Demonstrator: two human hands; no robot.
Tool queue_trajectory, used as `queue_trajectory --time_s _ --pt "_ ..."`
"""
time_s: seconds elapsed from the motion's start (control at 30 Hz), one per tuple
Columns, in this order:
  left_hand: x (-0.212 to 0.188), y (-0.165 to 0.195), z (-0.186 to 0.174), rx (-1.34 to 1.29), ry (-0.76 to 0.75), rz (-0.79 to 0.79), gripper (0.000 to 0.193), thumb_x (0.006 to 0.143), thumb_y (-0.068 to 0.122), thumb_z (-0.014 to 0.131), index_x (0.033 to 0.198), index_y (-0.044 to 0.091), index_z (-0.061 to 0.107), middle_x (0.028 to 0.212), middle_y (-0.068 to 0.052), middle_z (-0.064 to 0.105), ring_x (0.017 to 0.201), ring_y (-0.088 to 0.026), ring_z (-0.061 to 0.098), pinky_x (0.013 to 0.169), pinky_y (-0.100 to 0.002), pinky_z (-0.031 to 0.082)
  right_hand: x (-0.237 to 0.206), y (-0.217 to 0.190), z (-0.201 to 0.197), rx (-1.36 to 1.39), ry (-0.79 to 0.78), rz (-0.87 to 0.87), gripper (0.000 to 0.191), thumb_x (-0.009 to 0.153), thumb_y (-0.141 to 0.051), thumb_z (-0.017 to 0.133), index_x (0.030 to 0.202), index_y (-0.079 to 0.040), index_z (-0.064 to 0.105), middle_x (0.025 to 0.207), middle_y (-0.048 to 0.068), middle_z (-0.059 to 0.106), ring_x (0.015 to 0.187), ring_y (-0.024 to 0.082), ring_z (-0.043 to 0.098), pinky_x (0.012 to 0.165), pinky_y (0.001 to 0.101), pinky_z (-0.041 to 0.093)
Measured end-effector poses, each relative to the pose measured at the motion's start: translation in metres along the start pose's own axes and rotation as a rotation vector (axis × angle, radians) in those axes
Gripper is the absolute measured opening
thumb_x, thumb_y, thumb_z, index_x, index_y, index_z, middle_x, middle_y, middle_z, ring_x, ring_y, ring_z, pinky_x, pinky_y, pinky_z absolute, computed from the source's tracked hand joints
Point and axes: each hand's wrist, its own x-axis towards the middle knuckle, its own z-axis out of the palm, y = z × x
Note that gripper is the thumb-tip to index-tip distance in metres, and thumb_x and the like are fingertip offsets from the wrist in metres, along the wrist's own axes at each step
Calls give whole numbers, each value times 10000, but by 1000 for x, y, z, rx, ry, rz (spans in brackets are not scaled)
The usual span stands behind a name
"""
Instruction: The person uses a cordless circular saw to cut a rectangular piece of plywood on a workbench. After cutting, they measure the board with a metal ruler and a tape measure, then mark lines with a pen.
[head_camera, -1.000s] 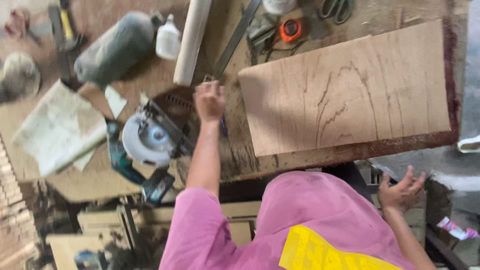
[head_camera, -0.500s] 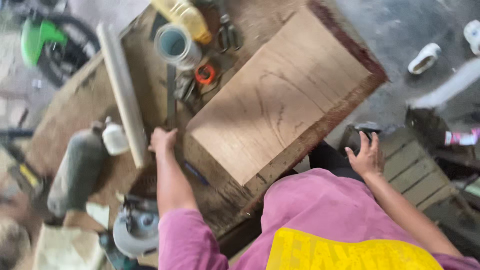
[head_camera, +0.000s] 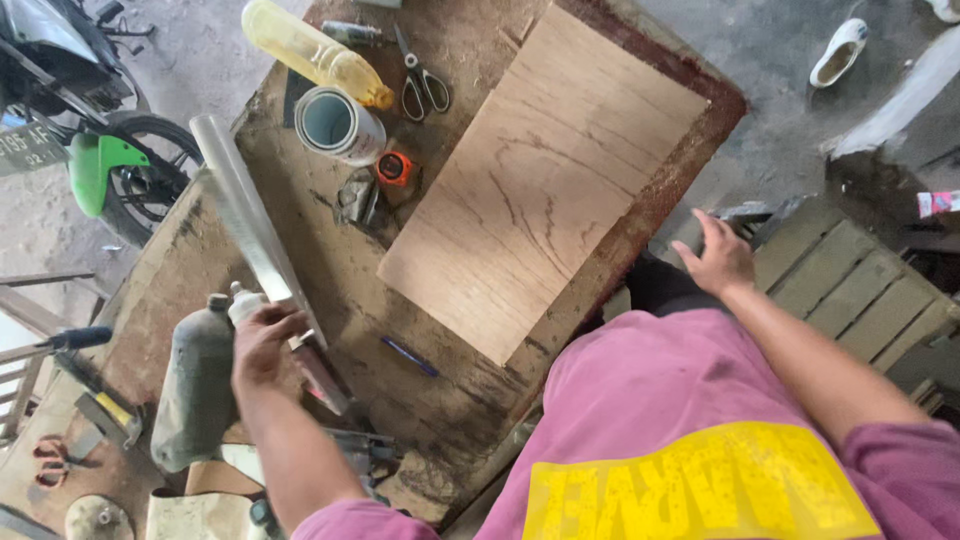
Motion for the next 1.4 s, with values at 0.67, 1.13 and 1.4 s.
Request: queue_trajectory --time_s 0.67,1.13,1.4 --pt "-5 135 256 -890 98 623 55 1023 36 681 1020 24 627 916 -96 665 717 -164 617 603 -323 503 86 -224 -29 156 37 -788 595 1070 -437 677 1482 -50 491 1464 222 595 1275 385 629 1045 486 503" --pt "-132 -101 284 -326 146 238 455 939 320 760 1254 4 668 1028 -107 751 933 -138 709 835 -300 582 72 -150 21 230 -356 -768 563 955 -167 827 1467 -24 644 881 188 706 693 229 695 659 349 550" --pt "-151 -38 384 371 -26 423 488 880 359 781 1251 64 663 1238 -159 687 1145 -309 651 983 -418 530 45 3 -7 115 -63 -376 486 1003 -231 728 1478 -153 656 916 216 687 822 385 687 760 476 551"
